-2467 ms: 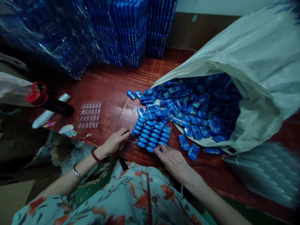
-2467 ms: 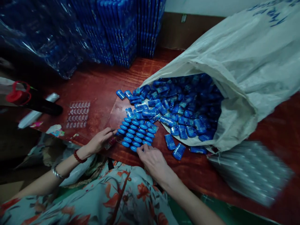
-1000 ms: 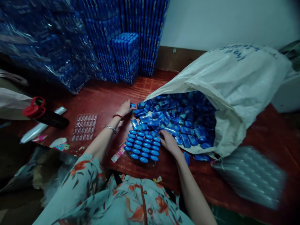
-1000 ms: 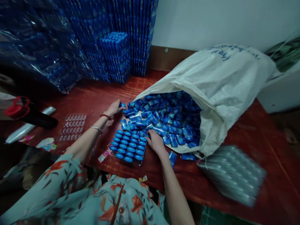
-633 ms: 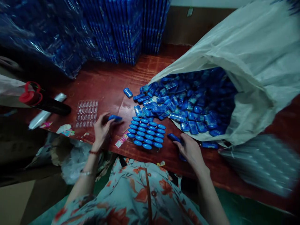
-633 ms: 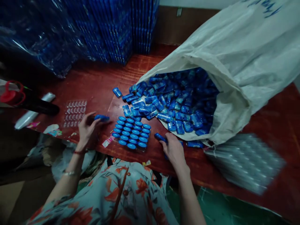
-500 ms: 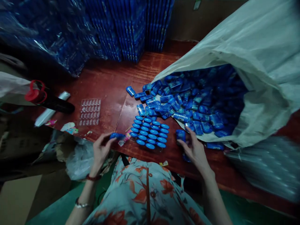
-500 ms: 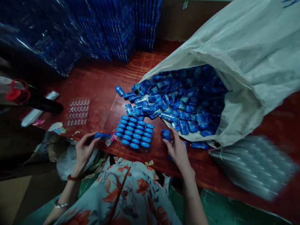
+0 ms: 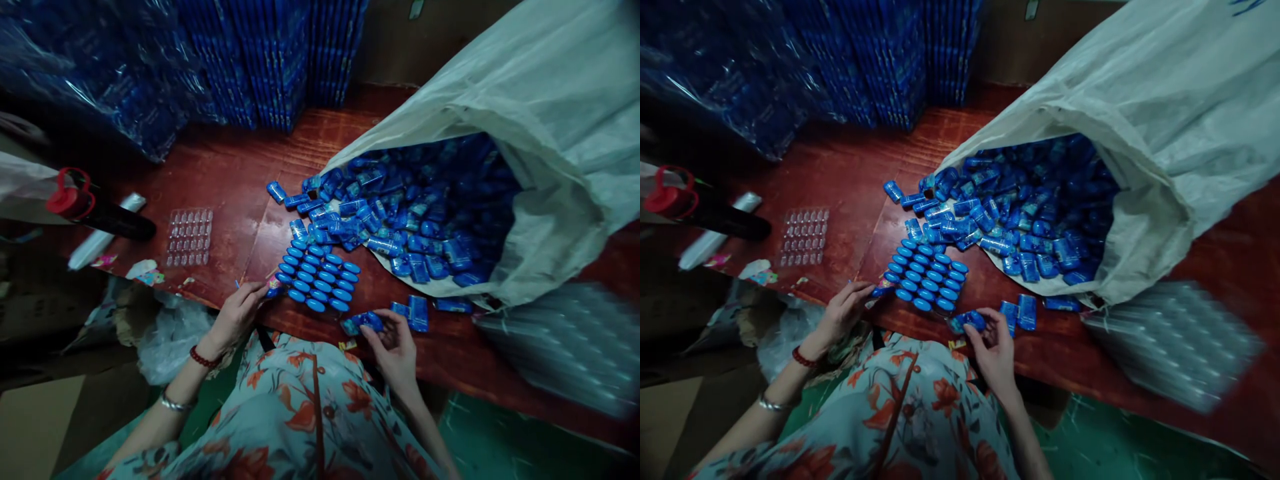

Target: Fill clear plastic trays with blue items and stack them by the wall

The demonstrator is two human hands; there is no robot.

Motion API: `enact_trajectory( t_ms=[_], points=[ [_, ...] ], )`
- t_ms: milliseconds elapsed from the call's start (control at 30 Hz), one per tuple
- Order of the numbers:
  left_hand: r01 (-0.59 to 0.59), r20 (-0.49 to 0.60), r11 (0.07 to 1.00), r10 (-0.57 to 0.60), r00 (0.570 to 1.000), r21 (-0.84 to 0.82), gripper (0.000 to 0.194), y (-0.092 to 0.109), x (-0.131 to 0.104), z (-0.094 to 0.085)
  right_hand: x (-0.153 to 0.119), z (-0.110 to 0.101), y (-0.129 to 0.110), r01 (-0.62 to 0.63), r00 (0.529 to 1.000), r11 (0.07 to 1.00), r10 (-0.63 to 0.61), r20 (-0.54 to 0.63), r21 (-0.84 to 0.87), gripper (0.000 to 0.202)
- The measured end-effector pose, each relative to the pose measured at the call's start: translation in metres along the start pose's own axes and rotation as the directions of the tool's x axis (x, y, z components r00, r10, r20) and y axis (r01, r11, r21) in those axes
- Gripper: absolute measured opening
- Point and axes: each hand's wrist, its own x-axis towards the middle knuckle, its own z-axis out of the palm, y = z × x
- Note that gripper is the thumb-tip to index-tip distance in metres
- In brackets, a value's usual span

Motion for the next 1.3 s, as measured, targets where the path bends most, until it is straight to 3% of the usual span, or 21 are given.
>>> enact_trajectory(
  t_ms=[67,133,200,300,400,633,800,900,967,1033,1133,1233,1300],
  points=[
    [-0.071,0.039,0.997,0.069,0.997,0.039,0.037,-0.005,0.003,-0.003,-0.006,0.007,0.003,0.217,0.976,0.973,-0.213,0.051,-0.079,0.023],
    [-0.146,0.081,0.986,0.139,0.987,0.077,0.038,-0.009,0.006,-0.004,-0.007,0.012,0.007,0.469,0.88,0.868,-0.445,0.163,-0.161,0.029],
    [-0.225,0.104,0.969,0.215,0.971,0.105,0.037,-0.012,0.008,-0.006,-0.005,0.013,0.009,0.644,0.763,0.728,-0.589,0.264,-0.235,0.037],
    [-0.317,0.114,0.939,0.304,0.946,0.131,0.036,-0.016,0.01,-0.008,0.003,0.012,0.001,0.742,0.67,0.58,-0.628,0.396,-0.337,0.036],
    [-0.357,0.142,0.925,0.339,0.93,0.132,0.035,-0.019,0.014,-0.008,0.009,0.011,-0.017,0.776,0.631,0.475,-0.558,0.539,-0.416,0.029],
    [-0.377,0.24,0.924,0.353,0.904,0.061,0.035,-0.014,0.015,-0.007,0.014,0.014,-0.041,0.764,0.644,0.322,-0.346,0.682,-0.558,0.023],
    [-0.348,0.304,0.937,0.322,0.897,0.035,0.031,-0.005,0.026,-0.003,0.013,0.019,-0.058,0.752,0.654,0.31,-0.231,0.721,-0.582,0.027],
    [-0.335,0.353,0.942,0.318,0.88,-0.012,0.029,-0.005,0.038,-0.001,0.014,0.026,-0.063,0.716,0.691,0.29,-0.159,0.706,-0.635,0.028],
    [-0.345,0.351,0.939,0.322,0.879,0.003,0.029,-0.007,0.042,0.0,0.015,0.028,-0.059,0.713,0.698,0.276,-0.196,0.689,-0.644,0.028],
    [-0.353,0.321,0.934,0.317,0.892,0.058,0.03,-0.008,0.04,0.002,0.012,0.027,-0.051,0.723,0.69,0.263,-0.321,0.649,-0.639,0.029],
    [-0.315,0.158,0.938,0.292,0.943,0.144,0.032,-0.004,0.031,0.006,0.006,0.021,-0.037,0.682,0.708,0.292,-0.493,0.505,-0.671,0.031],
    [-0.156,-0.03,0.985,0.158,0.987,0.078,0.046,0.005,0.03,0.019,0.008,0.02,-0.025,0.588,0.765,0.404,-0.56,0.318,-0.701,0.044],
    [0.033,-0.047,0.998,-0.035,0.998,-0.052,0.058,0.012,0.041,0.034,0.02,0.028,-0.016,0.556,0.768,0.455,-0.601,0.222,-0.695,0.055]
  ],
)
